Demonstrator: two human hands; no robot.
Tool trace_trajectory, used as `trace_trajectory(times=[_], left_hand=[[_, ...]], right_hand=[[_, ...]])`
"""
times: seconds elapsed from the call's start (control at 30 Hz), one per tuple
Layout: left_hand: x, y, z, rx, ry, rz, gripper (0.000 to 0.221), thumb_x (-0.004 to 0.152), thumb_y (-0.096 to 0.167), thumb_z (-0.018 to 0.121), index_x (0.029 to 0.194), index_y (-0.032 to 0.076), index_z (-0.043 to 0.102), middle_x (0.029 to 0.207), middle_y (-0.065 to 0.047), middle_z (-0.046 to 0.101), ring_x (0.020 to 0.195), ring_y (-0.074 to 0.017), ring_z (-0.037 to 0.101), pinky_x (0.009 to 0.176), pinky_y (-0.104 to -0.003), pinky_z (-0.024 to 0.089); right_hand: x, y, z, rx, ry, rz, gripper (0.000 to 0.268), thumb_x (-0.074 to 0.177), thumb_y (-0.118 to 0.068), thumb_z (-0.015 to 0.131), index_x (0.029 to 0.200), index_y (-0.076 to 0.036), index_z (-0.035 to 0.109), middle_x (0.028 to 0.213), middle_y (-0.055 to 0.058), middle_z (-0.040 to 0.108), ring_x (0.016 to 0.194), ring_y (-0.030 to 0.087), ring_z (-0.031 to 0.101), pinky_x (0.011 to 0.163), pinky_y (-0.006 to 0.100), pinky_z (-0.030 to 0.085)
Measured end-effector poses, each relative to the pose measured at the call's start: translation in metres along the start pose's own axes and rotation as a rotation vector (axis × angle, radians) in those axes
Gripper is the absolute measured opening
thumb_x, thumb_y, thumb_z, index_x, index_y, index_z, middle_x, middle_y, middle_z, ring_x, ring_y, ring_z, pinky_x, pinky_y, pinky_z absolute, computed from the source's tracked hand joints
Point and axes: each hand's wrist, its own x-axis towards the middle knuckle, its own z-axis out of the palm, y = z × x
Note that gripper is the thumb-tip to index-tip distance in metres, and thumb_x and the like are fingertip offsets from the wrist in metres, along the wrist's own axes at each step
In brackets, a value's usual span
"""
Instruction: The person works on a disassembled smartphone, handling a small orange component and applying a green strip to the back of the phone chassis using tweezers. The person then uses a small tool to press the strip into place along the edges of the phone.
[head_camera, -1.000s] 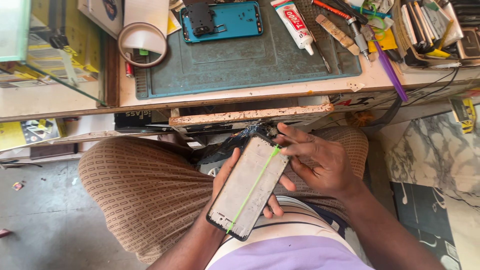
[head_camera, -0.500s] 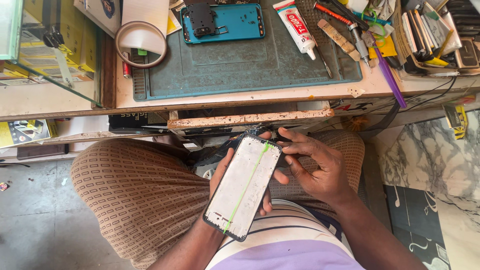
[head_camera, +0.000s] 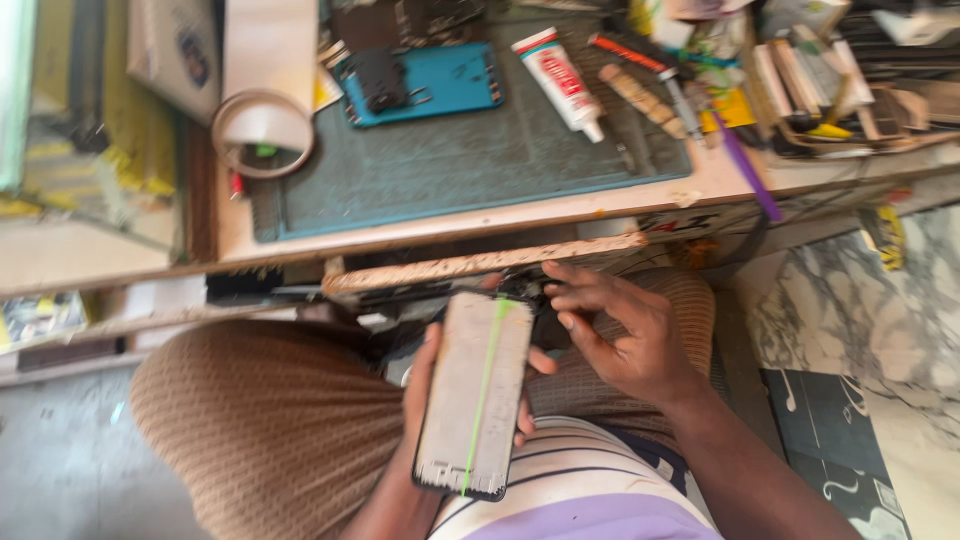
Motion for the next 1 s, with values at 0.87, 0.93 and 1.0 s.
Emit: trace_trajectory(times=[0.87,0.93,1.0], left_hand=[[0.028,0.049,0.028,0.358,0.014,0.416,0.097,0.094,0.061,0.065,0.165,0.011,0.02,0.149,-0.017,0.049,0.132,-0.0385,0.055,0.107,-0.064,0.049],[0.024,0.048,0.025,0.357,0.019,0.398,0.099,0.093,0.061,0.067,0.164,0.011,0.02,0.15,-0.017,0.048,0.133,-0.0388,0.055,0.108,-0.065,0.048],[0.022,0.049,0.021,0.342,0.027,0.384,0.101,0.091,0.061,0.069,0.165,0.012,0.02,0.15,-0.018,0.048,0.133,-0.0397,0.054,0.109,-0.066,0.047]], right_hand=[[0.139,0.079,-0.032,-0.635,0.27,0.101,0.032,0.084,-0.023,0.085,0.11,-0.01,0.071,0.084,0.005,0.071,0.079,0.023,0.07,0.068,0.041,0.055],[0.138,0.085,-0.033,-0.511,0.324,0.071,0.029,0.086,-0.018,0.085,0.109,-0.008,0.071,0.085,0.007,0.074,0.075,0.02,0.073,0.066,0.037,0.058],[0.138,0.091,-0.044,-0.332,0.33,0.123,0.024,0.091,-0.015,0.083,0.108,-0.007,0.069,0.088,0.007,0.077,0.073,0.014,0.077,0.062,0.03,0.062]])
